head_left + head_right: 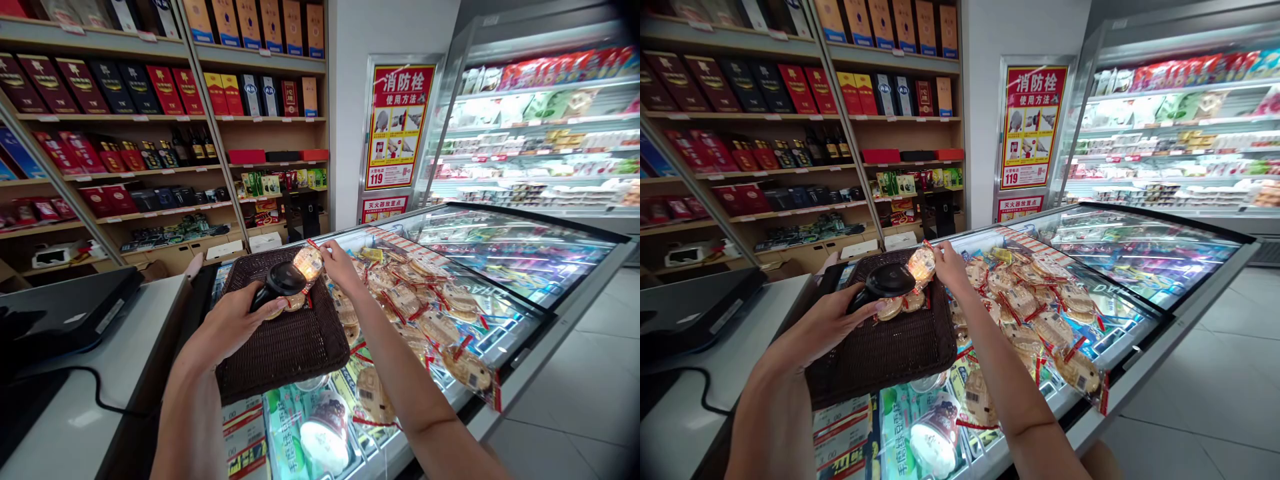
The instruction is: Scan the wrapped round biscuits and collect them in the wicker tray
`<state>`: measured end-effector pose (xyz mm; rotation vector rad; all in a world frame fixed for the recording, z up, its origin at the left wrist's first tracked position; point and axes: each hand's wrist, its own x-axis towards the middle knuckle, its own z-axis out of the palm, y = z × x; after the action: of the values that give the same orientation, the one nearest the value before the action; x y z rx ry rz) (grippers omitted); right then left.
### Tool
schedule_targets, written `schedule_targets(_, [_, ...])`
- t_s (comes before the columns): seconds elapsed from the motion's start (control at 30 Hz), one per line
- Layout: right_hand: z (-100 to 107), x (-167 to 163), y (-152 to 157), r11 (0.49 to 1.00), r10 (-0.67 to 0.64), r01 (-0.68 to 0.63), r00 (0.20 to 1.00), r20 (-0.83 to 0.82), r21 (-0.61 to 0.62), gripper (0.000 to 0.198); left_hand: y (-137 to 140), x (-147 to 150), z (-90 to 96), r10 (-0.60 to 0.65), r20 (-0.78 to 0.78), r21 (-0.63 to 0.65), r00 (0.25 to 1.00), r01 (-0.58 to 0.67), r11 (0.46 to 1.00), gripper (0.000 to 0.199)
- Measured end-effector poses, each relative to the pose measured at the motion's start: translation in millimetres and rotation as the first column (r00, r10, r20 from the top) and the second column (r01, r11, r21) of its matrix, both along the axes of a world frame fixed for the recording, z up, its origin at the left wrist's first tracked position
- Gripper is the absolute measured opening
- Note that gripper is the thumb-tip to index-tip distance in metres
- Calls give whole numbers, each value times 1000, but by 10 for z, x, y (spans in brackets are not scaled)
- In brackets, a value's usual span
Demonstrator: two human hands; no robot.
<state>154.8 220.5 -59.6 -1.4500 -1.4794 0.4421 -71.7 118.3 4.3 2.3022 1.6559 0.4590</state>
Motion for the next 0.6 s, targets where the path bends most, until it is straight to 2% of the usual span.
schedule_targets(0.07, [-2, -1, 7, 999, 15, -16, 1000, -8, -33, 17, -13, 3, 15, -7, 6, -6, 1000, 7, 1000, 60])
schedule_targets(0.13, [-29, -5, 21, 991, 55, -57, 998, -18, -122, 15, -13, -10, 29, 13, 11, -23, 1000, -12, 1000, 62])
schedule_targets(0.27, [-183, -54, 68, 908, 203, -220, 975, -87, -357, 8, 19, -93, 40, 107, 4, 3, 994, -107, 994, 65])
schedule_targets(0.33, [-267, -97, 89, 875, 248, -303, 951, -186, -378, 7, 38, -135, 38, 134, 3, 14, 991, -134, 991, 67])
schedule_targets(0.4, [-307, -123, 100, 882, 263, -334, 934, -241, -332, 13, 48, -155, 36, 139, 13, 12, 990, -139, 990, 68])
schedule_targets(0.47, [-293, -104, 101, 909, 262, -299, 952, -158, -292, 19, 46, -148, 38, 132, 29, 11, 991, -132, 991, 68])
schedule_targets(0.53, [-242, -23, 96, 936, 236, -216, 971, 43, -277, 22, 36, -126, 43, 113, 43, 9, 993, -114, 993, 67])
schedule_targets(0.6, [-192, 114, 95, 956, 172, -101, 955, 243, -277, 25, 23, -105, 49, 104, 46, -1, 994, -104, 995, 65])
